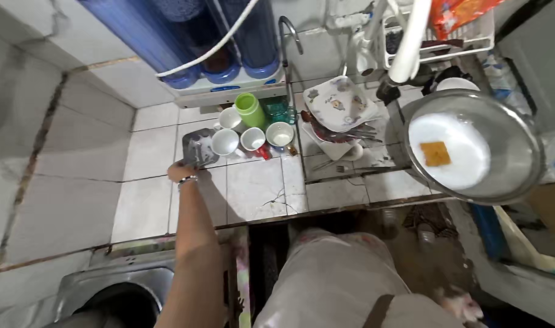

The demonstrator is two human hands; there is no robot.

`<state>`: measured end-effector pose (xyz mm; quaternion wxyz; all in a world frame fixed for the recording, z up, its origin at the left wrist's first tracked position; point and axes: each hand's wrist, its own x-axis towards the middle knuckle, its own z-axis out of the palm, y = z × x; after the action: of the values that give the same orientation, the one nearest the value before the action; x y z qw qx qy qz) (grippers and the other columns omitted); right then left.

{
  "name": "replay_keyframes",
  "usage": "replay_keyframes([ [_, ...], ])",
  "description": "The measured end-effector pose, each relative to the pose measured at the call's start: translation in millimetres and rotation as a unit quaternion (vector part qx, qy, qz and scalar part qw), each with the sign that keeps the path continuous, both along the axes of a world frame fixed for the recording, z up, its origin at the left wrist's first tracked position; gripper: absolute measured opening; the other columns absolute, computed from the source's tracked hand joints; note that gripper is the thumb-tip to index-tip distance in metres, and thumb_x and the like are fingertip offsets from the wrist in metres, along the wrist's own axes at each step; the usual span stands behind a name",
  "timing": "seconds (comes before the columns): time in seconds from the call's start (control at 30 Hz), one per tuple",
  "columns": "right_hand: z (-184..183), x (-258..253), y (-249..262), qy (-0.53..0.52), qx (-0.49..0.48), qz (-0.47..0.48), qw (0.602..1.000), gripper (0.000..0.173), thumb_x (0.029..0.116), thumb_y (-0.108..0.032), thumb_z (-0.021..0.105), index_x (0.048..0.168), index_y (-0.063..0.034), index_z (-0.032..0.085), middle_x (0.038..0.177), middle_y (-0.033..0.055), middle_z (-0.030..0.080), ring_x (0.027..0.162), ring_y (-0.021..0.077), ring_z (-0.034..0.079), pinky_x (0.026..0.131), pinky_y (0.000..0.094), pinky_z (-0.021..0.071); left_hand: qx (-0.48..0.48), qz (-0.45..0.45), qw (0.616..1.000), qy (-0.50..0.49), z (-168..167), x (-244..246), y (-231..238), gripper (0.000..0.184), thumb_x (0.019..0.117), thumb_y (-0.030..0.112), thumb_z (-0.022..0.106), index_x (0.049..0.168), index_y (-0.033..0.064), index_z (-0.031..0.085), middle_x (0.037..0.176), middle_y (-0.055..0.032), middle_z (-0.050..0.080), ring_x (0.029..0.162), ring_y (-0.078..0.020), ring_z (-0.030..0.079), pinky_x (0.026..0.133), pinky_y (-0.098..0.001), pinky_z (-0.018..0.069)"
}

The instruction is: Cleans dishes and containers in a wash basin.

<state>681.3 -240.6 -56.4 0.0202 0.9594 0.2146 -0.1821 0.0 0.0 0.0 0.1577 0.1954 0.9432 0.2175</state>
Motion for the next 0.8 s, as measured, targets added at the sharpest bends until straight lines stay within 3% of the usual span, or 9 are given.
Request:
replay_keyframes([
  [0.07,-16,19,3,-0.062,0.197,0.044,0.977,0.045,0.0966,-0.011,0.061,0.136,0.0111,0.056,0.148,0.0415,0.04,0.139,0.0565,0.04,0.115,0.059,0.0356,0.068,0.013,0.998,0.011,4,6,-5,0.047,0.099,0.021,0.063,0.138,-0.0048,0.057,0.141,-0.0274,0.057,0.135,-0.0377,0.053,0.114,-0.0503,0.0378],
  [0.17,2,34,49,-0.102,0.348,0.106,0.926,0.048,0.0945,-0.012,0.059,0.132,0.0182,0.052,0.144,0.0475,0.038,0.137,0.0633,0.035,0.118,0.0608,0.0291,0.273,0.018,0.96,0.063,12,32,-18,0.069,0.0986,0.015,0.063,0.154,-0.01,0.03,0.153,-0.0324,0.041,0.139,-0.0371,0.046,0.114,-0.0382,0.0389],
  [0.27,45,39,111,-0.143,0.422,0.219,0.868,0.039,0.0972,-0.015,0.059,0.117,0.0181,0.059,0.13,0.0469,0.05,0.128,0.0628,0.045,0.114,0.0611,0.0333,0.458,-0.036,0.879,0.129,22,104,-31,0.052,0.0958,0.004,0.058,0.138,-0.0216,0.041,0.132,-0.0361,0.054,0.114,-0.028,0.057,0.093,-0.03,0.0479],
  [0.33,71,39,155,-0.132,0.449,0.292,0.834,0.036,0.0998,-0.019,0.058,0.111,0.0148,0.066,0.123,0.042,0.059,0.123,0.0594,0.052,0.111,0.0615,0.0372,0.484,-0.137,0.859,0.095,18,167,-38,0.037,0.0978,0.003,0.055,0.121,-0.0259,0.049,0.107,-0.0274,0.063,0.094,-0.0128,0.061,0.082,-0.0221,0.0503],
  [0.4,87,39,194,-0.074,0.424,0.367,0.825,0.044,0.1024,-0.029,0.056,0.117,0.0113,0.068,0.128,0.0381,0.06,0.125,0.0574,0.053,0.111,0.0636,0.0368,0.429,-0.281,0.859,0.002,8,232,-38,0.028,0.0966,0.004,0.055,0.107,-0.0214,0.058,0.092,-0.0184,0.066,0.081,-0.0069,0.062,0.076,-0.0214,0.0529],
  [0.5,101,41,241,0.084,0.228,0.455,0.857,0.062,0.0991,-0.045,0.062,0.141,0.0007,0.058,0.141,0.03,0.057,0.135,0.0513,0.049,0.114,0.0659,0.0337,0.258,-0.455,0.845,-0.11,2,318,-24,0.023,0.0951,0.005,0.061,0.107,-0.0124,0.07,0.095,-0.0227,0.072,0.082,-0.0237,0.071,0.079,-0.0369,0.0591],
  [0.6,100,47,261,0.142,0.099,0.467,0.867,0.059,0.1011,-0.05,0.06,0.128,0.0023,0.067,0.114,0.0268,0.072,0.111,0.0475,0.067,0.099,0.068,0.0464,0.146,-0.538,0.818,-0.138,5,374,4,0.025,0.1001,0.009,0.058,0.112,-0.0078,0.072,0.097,-0.0228,0.074,0.085,-0.0303,0.072,0.084,-0.0426,0.0577],
  [0.7,99,71,252,0.135,0.107,0.463,0.87,0.075,0.0841,-0.065,0.071,0.114,0.0036,0.071,0.097,0.0238,0.074,0.095,0.0446,0.071,0.089,0.0669,0.0506,0.038,-0.536,0.811,-0.231,7,417,46,0.031,0.1033,0.01,0.052,0.124,-0.0081,0.067,0.112,-0.0248,0.071,0.102,-0.0314,0.07,0.098,-0.0444,0.053],
  [0.8,101,97,245,0.137,0.107,0.457,0.872,0.075,0.0739,-0.064,0.081,0.109,0.0022,0.073,0.096,0.023,0.074,0.096,0.0441,0.07,0.089,0.0669,0.0496,0.032,-0.363,0.819,-0.444,-19,470,88,0.032,0.1078,0.012,0.049,0.129,-0.009,0.059,0.11,-0.0167,0.068,0.093,-0.0138,0.067,0.087,-0.0288,0.056],
])
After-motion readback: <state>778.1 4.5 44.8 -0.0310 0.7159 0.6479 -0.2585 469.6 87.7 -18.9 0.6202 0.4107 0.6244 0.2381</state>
